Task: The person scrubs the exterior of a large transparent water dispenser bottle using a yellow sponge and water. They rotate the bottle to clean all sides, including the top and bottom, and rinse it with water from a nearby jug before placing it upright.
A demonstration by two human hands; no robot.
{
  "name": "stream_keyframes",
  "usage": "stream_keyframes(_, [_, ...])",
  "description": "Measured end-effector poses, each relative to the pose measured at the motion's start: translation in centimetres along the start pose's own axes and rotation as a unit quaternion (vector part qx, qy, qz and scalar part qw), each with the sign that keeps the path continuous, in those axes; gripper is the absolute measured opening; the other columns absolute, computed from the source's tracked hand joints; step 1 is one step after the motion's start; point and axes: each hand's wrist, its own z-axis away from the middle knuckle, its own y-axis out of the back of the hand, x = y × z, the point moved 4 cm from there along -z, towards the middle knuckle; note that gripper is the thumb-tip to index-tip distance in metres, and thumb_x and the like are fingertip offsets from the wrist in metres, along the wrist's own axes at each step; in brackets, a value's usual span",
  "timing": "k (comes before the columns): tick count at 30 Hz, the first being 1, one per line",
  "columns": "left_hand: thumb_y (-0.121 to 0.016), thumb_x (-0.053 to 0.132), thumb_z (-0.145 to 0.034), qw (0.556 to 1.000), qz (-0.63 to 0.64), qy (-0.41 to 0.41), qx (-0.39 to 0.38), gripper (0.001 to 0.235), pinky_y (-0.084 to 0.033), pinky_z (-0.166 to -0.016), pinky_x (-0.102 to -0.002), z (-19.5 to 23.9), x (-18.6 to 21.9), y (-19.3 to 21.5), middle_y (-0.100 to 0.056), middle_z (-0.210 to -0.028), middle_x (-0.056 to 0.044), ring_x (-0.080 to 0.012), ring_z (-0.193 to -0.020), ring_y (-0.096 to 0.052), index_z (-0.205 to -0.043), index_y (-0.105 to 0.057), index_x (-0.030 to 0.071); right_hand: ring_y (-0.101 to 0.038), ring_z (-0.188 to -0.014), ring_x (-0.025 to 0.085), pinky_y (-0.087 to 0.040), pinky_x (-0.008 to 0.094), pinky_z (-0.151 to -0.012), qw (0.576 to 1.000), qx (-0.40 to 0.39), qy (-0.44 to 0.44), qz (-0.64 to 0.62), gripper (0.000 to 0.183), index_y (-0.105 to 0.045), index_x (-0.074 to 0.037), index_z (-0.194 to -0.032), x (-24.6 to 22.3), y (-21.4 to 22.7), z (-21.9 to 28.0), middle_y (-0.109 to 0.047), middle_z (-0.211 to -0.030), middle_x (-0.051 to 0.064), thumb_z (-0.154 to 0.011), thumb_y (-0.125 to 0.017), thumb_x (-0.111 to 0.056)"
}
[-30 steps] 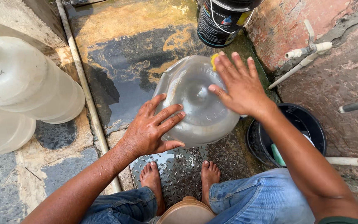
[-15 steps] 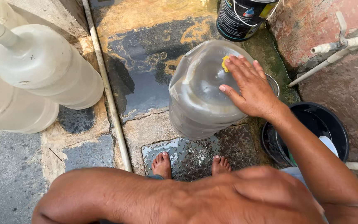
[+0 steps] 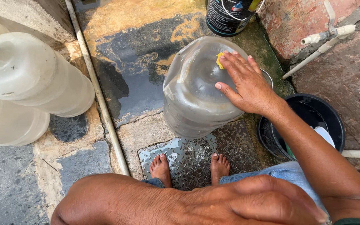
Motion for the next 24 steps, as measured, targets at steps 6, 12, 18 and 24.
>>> stream_keyframes(6, [-0.045,0.048,-0.109,0.916,-0.277,-0.262,-0.123,0.053,-0.031,-0.124,-0.053,2.0,4.1,6.6,-0.045,-0.154,-0.016,-0.0280,-0.145,-0.049,-0.145,-0.045,0.009,-0.025,-0.154,0.037,-0.011,0.058,-0.124,0.999,0.008,0.050,-0.014,0.071,-0.035,-0.007,-0.158,-2.6,0.4,-0.1,-0.035,-0.164,0.019,-0.102,-0.051,-0.049])
stream_keyframes(12, [-0.069,0.063,-0.086,0.863,-0.497,-0.065,0.060,0.099,-0.021,-0.117,-0.067,-5.7,-2.4,20.4,-0.030,-0.159,-0.023,-0.0453,-0.147,-0.032,-0.156,-0.029,0.006,-0.022,-0.155,0.031,-0.006,0.061,-0.123,0.991,-0.033,0.062,0.112,0.059,-0.041,-0.020,-0.153,-3.9,0.7,0.2,-0.036,-0.163,0.009,-0.102,-0.045,-0.049])
stream_keyframes(18, [-0.076,0.064,-0.083,0.921,-0.381,0.001,0.073,0.110,-0.024,-0.120,-0.058,-4.1,-8.4,20.3,-0.026,-0.165,-0.024,-0.0452,-0.151,-0.030,-0.160,-0.024,0.004,-0.014,-0.157,0.036,-0.005,0.056,-0.125,0.994,-0.026,0.080,0.072,0.074,-0.027,-0.002,-0.160,-4.9,-0.3,-1.0,-0.021,-0.169,0.020,-0.107,-0.034,-0.053])
stream_keyframes(24, [-0.076,0.067,-0.078,0.945,-0.320,0.001,0.071,0.128,-0.022,-0.121,-0.060,-3.5,-8.3,19.5,-0.026,-0.159,-0.031,-0.0454,-0.150,-0.028,-0.161,-0.010,-0.005,-0.015,-0.152,0.037,-0.009,0.053,-0.121,0.984,-0.052,0.151,0.080,0.079,-0.028,0.002,-0.156,-7.3,-1.8,-2.8,-0.019,-0.165,0.025,-0.105,-0.031,-0.058])
